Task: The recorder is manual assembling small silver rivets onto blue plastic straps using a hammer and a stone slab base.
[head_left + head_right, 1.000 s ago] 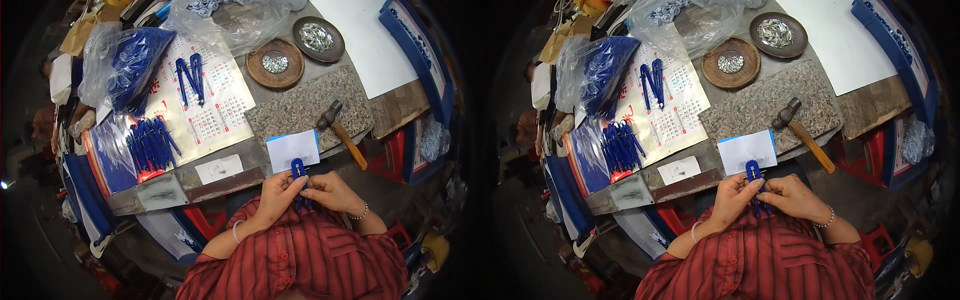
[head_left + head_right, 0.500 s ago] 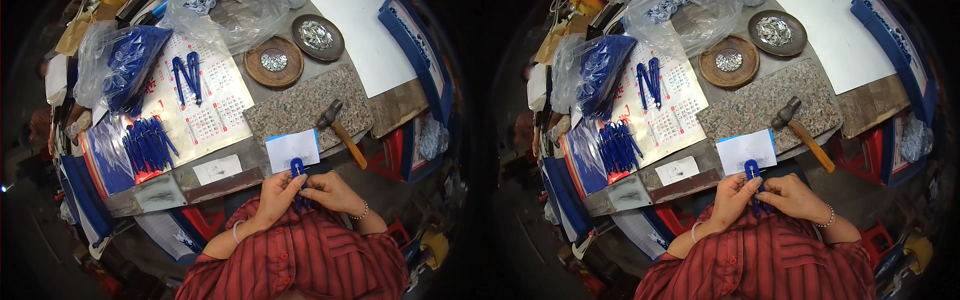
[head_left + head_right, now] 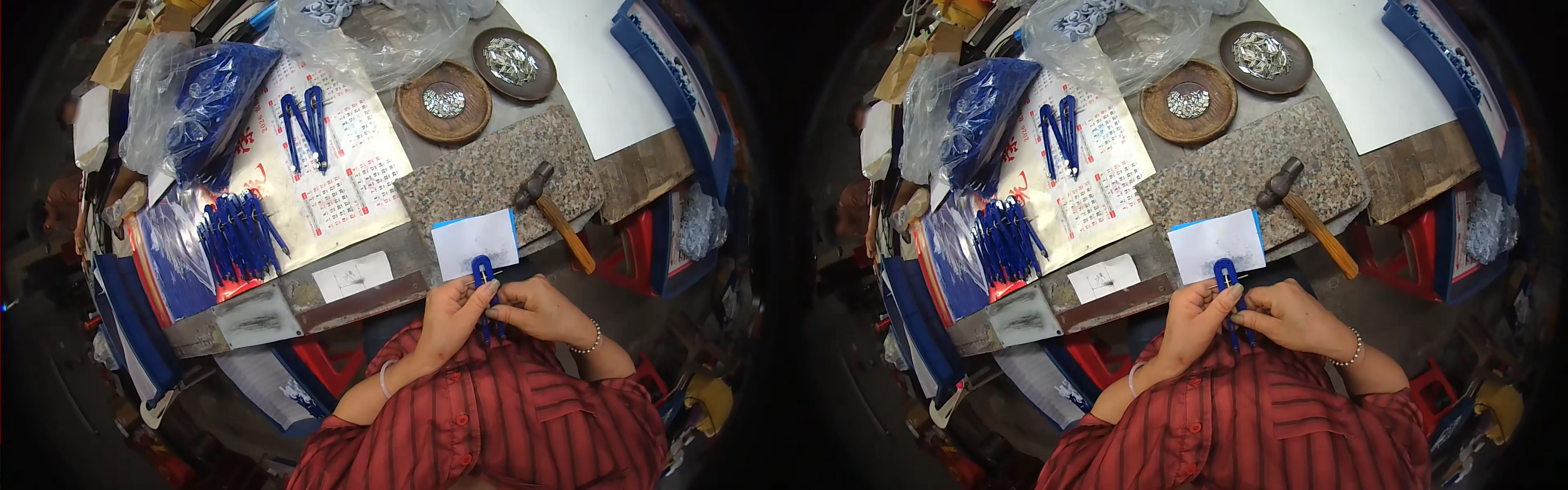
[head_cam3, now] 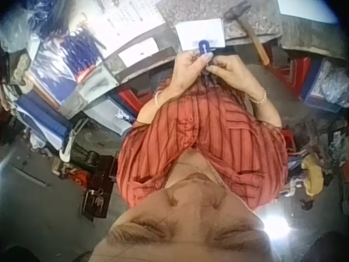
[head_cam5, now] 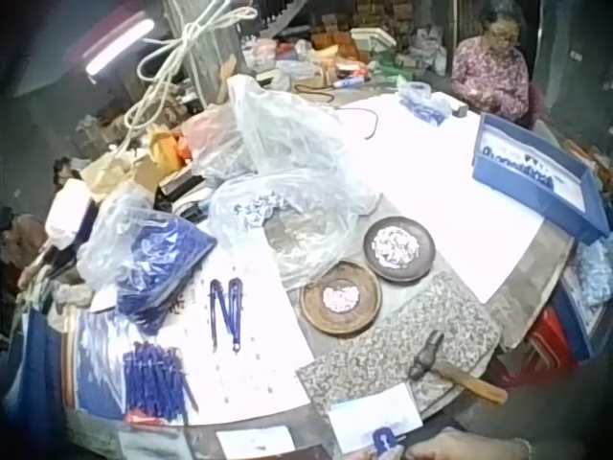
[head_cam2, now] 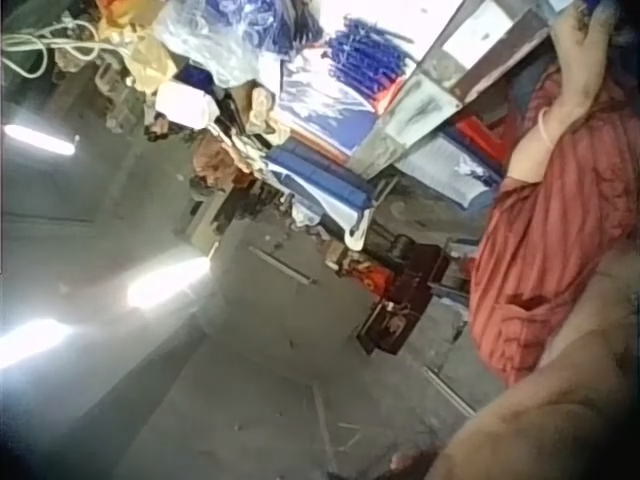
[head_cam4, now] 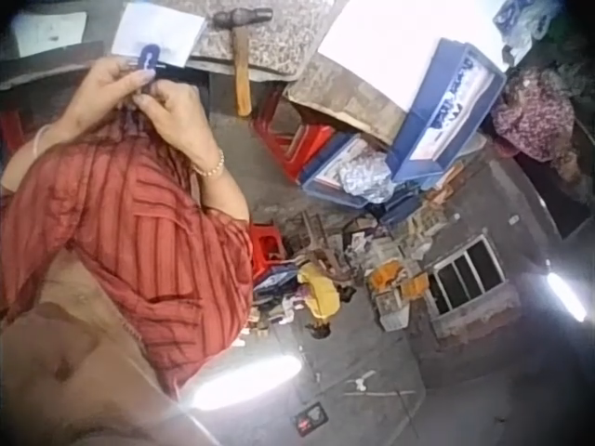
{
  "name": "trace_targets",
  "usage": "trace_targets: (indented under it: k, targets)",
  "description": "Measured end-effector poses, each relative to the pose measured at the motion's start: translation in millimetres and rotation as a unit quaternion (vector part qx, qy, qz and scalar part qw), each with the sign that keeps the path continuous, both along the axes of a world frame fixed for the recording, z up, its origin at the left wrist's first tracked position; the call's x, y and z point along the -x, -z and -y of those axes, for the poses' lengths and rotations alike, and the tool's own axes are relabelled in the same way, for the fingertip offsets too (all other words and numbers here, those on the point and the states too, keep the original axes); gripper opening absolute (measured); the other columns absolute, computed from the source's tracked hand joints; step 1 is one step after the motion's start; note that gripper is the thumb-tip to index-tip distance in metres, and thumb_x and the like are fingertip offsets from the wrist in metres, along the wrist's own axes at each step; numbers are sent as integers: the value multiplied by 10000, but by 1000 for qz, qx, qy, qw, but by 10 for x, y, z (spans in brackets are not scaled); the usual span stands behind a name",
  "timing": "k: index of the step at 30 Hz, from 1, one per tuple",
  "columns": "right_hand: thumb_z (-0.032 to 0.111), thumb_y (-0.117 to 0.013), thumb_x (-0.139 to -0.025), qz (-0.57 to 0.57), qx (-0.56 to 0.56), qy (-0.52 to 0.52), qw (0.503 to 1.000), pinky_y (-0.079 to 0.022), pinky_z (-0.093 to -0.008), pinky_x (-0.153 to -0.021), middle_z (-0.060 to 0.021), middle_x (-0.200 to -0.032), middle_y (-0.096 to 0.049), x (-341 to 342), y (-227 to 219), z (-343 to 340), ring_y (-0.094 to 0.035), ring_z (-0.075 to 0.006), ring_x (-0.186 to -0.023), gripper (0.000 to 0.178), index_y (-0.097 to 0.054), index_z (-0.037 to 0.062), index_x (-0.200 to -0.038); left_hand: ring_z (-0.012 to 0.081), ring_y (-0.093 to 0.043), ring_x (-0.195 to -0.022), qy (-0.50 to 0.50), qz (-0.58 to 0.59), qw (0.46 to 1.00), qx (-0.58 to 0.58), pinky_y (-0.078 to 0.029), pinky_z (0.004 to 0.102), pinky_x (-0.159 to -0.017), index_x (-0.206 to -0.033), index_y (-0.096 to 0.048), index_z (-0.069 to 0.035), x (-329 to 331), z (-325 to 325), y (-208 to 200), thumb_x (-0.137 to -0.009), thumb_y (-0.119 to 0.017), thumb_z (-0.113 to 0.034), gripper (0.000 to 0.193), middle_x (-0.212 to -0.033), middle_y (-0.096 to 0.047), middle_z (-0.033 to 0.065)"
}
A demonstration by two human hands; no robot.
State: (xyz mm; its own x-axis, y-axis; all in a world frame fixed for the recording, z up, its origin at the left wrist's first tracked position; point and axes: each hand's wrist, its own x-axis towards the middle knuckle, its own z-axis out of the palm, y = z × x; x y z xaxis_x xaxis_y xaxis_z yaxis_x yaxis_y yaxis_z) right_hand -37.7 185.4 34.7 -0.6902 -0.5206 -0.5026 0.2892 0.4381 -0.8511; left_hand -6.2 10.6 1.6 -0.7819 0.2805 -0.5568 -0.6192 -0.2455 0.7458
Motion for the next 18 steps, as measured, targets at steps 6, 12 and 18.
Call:
trace_targets:
  k: [6,12,18]
  targets:
    - [199,-659,-850,1,-42,-43,998,-403,-356,-491,-167,-601,-565,49,-67,10,-547,-248,-503,278,-570,-28,-716,0,-460,-552,1,-6,1000,5,-349,167,-478,-925,-642,-21,11,-11,-11,-935,-596,-218,203,-694,-583,-45]
    - [232,-631,-854,-214,-150,-178,949,-456,-406,-563,-170,-667,-591,286,-395,-67,-598,-347,-626,238,-598,7,-783,1,-455,-538,16,-20,999,45,-347,172,-471,-879,-636,-41,-30,5,117,-930,-603,-222,190,-668,-565,-49]
    - [101,-604,-833,-345,-126,-28,930,-451,-339,-580,-145,-722,-597,1135,-678,51,-587,-264,-621,139,-597,-21,-900,7,-452,-520,18,-29,998,54,-352,180,-462,-809,-614,-47,-4,29,60,-923,-614,-220,207,-646,-554,-48]
